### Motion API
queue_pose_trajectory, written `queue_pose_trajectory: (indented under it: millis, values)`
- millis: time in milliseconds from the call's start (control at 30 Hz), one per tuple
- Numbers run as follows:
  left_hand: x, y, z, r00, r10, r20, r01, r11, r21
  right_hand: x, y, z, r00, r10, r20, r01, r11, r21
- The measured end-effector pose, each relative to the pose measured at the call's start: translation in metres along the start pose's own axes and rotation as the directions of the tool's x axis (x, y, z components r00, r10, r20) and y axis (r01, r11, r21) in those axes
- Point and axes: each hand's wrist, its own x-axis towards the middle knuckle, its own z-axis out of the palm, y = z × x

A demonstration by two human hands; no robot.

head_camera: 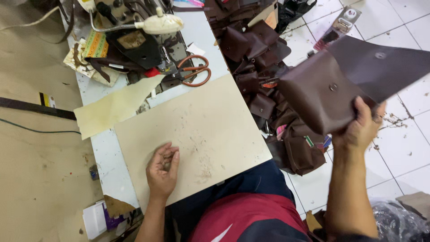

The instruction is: The person folds and aligns leather panels by hand, then uses a sewing machine to stitch the components of a small brown leather bag together.

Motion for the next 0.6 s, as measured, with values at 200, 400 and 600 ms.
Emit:
queue_pose_trajectory:
  millis: [200,400,600]
  values:
    - [0.000,-0.003,0.002,0.999,-0.015,-0.031,0.016,0.999,0.029,0.038,0.028,0.090,0.999,0.036,-0.027,-0.031,0.988,0.153]
    - [0.000,-0.008,0.003,0.998,-0.024,-0.051,0.029,0.994,0.107,0.096,0.039,0.112,0.981,-0.161,0.104,0.113,0.925,0.363]
    - [0.001,-0.017,0.002,0.999,0.020,-0.041,-0.013,0.987,0.161,0.136,0.056,0.056,0.977,-0.198,0.084,0.165,0.940,0.299]
